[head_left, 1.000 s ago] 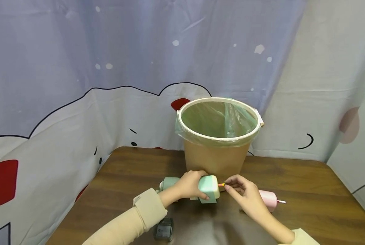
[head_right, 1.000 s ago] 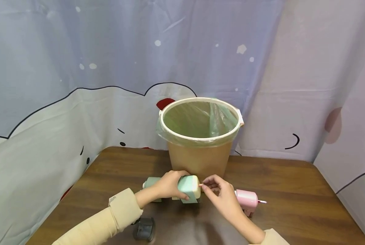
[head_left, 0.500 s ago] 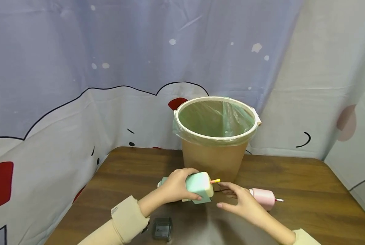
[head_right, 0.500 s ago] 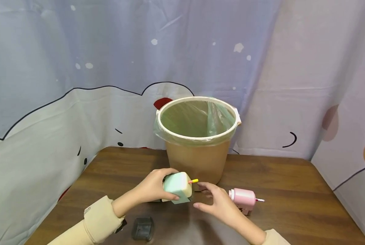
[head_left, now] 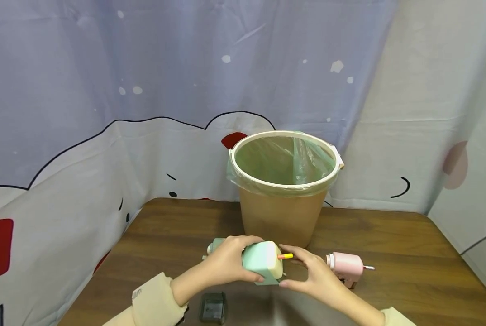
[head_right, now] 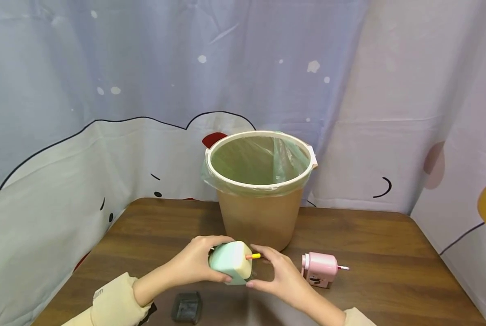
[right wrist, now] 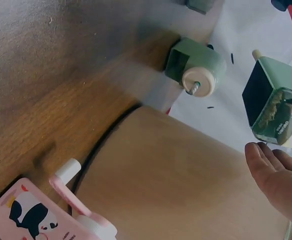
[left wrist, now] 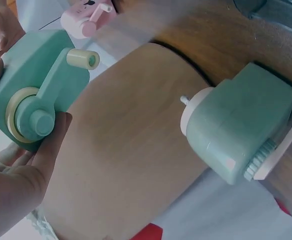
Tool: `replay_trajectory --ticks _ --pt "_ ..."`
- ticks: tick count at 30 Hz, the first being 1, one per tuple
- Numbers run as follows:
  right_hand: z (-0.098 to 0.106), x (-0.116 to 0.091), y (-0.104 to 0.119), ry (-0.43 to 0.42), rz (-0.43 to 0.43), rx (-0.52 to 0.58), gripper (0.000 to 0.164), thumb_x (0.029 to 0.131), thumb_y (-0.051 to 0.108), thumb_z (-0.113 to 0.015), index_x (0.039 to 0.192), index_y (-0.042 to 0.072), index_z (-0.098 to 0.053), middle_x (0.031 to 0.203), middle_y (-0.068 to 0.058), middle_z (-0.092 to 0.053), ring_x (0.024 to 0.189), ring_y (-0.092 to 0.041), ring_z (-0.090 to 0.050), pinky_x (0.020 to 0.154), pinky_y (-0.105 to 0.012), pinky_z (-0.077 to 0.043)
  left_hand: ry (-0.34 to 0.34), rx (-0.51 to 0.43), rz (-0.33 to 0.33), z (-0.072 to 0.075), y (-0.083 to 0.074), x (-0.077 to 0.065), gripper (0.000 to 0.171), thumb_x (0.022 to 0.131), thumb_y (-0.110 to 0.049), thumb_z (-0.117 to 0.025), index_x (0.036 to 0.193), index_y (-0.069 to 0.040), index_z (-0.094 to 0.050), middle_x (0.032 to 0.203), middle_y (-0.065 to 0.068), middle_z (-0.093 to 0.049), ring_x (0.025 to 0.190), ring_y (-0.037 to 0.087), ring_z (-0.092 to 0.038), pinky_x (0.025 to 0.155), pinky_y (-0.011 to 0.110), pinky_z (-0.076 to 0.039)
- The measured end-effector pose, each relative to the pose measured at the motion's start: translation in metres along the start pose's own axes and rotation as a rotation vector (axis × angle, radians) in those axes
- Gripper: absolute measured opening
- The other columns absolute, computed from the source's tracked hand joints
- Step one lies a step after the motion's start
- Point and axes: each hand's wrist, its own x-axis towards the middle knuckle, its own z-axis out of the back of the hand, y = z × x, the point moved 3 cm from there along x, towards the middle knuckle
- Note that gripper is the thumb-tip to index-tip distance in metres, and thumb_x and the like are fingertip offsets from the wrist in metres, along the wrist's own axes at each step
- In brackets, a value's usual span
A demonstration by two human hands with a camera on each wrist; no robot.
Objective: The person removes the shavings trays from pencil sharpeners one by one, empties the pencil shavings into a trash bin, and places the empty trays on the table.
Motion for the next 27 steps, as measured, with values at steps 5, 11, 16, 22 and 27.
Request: replay_trajectory --ticks 5,11,16,22,27 --pt "-0.0046 0.0012 0.0009 -0.023 -0.003 -0.038 0.058 0.071 0.022 -0.082 0.121 0.007 -0.056 0.113 -0.007 -0.066 0.103 -0.013 -0.063 0.084 -0.032 -0.053 0.01 -0.036 0.007 -0.0023 0.001 -0.0019 0.064 0.064 -0.027 -0.086 0.12 -0.008 -0.06 0.105 0.002 -0.067 0.085 0.005 -0.059 0.072 0.019 -0.048" --pt "-0.007 0.0028 0.0018 -0.021 -0.003 -0.151 0.057 0.066 0.023 -0.085 0.115 0.011 -0.059 0.11 -0.002 -0.067 0.097 -0.017 -0.065 0.08 -0.033 -0.054 0.011 -0.066 0.018 -0.0044 0.0036 -0.0023 0.065 0.064 -0.028 -0.086 0.12 -0.007 -0.06 0.105 0.003 -0.067 0.084 0.004 -0.059 0.071 0.019 -0.048" --pt "-0.0054 0.0025 0.0023 -0.008 -0.033 -0.156 0.054 0.066 0.023 -0.085 0.112 0.01 -0.06 0.11 -0.003 -0.067 0.096 -0.019 -0.066 0.08 -0.034 -0.054 0.027 -0.068 0.023 -0.0051 0.0052 -0.0009 0.065 0.064 -0.026 -0.087 0.12 -0.008 -0.059 0.105 0.003 -0.067 0.085 0.004 -0.059 0.072 0.019 -0.048" --pt "-0.0048 0.0001 0.0001 -0.011 -0.082 -0.149 0.057 0.065 0.025 -0.086 0.112 0.008 -0.059 0.109 -0.001 -0.067 0.095 -0.017 -0.064 0.081 -0.034 -0.053 0.052 -0.008 -0.02 -0.0047 0.0036 0.0028 0.065 0.062 -0.022 -0.088 0.119 -0.008 -0.06 0.108 0.001 -0.067 0.09 0.005 -0.06 0.076 0.019 -0.049" --pt "-0.006 0.0022 -0.0005 -0.038 -0.098 -0.157 0.057 0.063 0.019 -0.086 0.112 0.009 -0.06 0.109 0.0 -0.066 0.097 -0.016 -0.064 0.081 -0.035 -0.053 0.032 0.023 -0.033 -0.0021 0.0015 0.0035 0.064 0.061 -0.022 -0.088 0.118 -0.007 -0.062 0.108 0.002 -0.068 0.091 0.006 -0.061 0.076 0.019 -0.049"
